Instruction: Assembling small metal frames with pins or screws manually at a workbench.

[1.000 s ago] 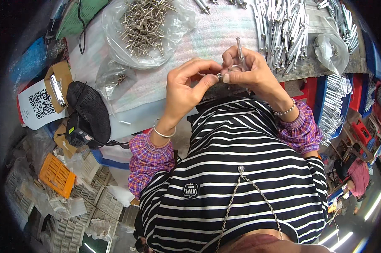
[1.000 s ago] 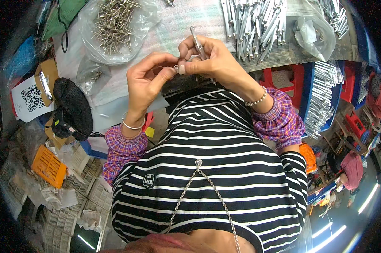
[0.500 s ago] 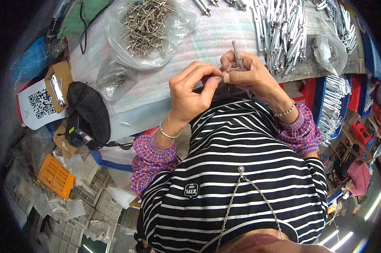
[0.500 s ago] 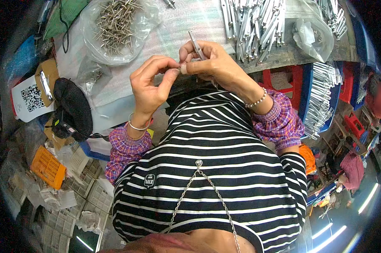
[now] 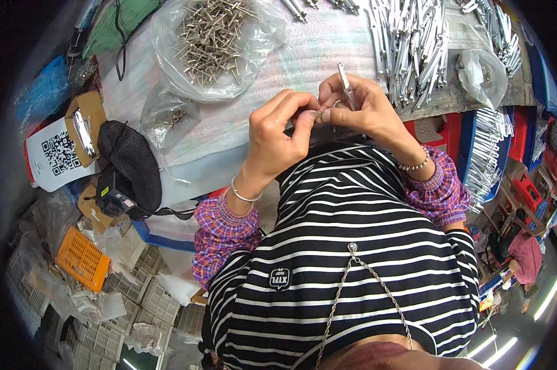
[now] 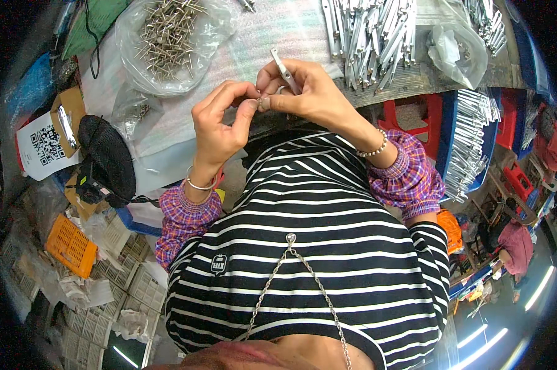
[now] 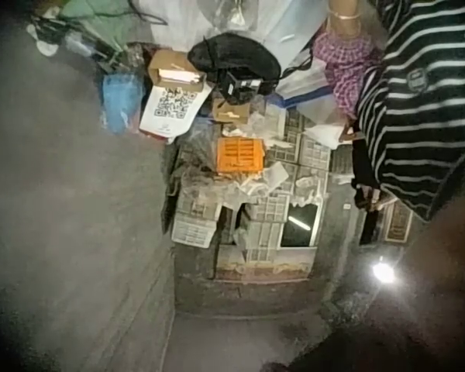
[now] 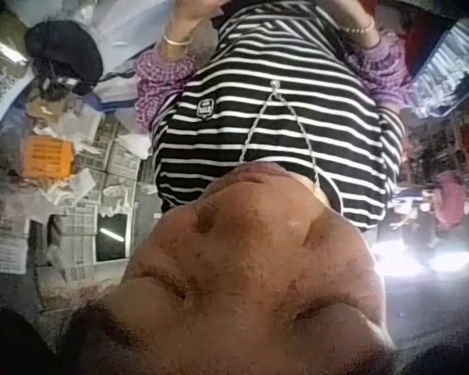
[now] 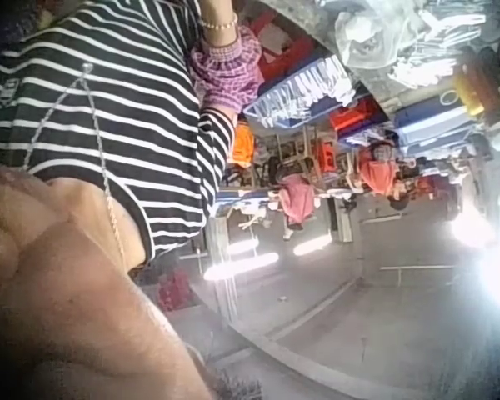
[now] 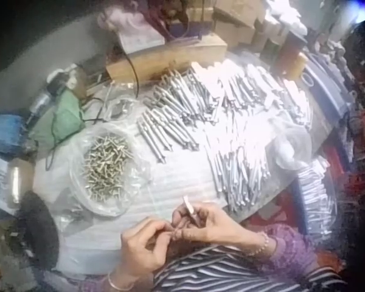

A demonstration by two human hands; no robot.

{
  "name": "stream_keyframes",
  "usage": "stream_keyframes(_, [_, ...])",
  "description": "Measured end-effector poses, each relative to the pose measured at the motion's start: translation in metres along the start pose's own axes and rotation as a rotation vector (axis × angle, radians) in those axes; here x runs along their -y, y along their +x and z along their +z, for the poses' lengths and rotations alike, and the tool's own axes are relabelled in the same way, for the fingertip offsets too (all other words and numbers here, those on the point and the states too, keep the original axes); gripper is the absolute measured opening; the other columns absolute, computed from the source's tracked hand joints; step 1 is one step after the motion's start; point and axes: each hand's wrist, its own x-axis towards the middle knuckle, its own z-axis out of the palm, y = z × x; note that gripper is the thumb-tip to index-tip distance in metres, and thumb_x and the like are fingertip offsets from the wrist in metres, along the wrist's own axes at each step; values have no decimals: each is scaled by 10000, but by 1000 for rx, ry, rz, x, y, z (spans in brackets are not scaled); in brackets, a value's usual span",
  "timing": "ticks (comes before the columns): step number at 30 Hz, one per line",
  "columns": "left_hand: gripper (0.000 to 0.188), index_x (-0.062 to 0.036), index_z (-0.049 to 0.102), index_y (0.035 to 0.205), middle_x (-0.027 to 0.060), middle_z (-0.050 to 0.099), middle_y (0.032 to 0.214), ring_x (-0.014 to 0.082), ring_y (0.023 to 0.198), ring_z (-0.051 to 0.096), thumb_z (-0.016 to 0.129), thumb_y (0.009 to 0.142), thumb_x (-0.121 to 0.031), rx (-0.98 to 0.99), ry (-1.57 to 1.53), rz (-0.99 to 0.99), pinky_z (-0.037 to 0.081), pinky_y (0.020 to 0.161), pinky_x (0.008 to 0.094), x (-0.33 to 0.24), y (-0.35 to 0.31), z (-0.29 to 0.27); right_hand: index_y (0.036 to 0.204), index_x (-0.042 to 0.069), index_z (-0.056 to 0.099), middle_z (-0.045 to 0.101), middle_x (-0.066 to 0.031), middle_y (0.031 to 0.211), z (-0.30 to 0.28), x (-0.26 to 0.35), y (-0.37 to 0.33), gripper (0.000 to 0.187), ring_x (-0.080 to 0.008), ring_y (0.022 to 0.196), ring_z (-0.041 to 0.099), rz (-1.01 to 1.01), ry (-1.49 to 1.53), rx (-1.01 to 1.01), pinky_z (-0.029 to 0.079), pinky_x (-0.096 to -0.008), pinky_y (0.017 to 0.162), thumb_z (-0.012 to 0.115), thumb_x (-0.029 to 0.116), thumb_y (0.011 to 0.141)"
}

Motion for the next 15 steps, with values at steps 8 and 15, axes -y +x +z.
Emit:
stream_keyframes(8, [71,-5,545,792,71,570,689,154,572,555,591,740,7,-9,-187,-100,427,526,255,11,-5,3,974,-33,554,601,-41,825,0,6,0,214,-78,778,582,-3,30,14,467,-199,707,627,9,777])
stream_keyframes(15, [90,33,531,880,19,553,759,65,668,529,577,804,20,137,-245,-131,418,601,185,15,-5,-5,974,-23,562,596,-26,807,-1,0,2,205,-66,753,565,-13,-2,32,458,-193,699,622,7,781])
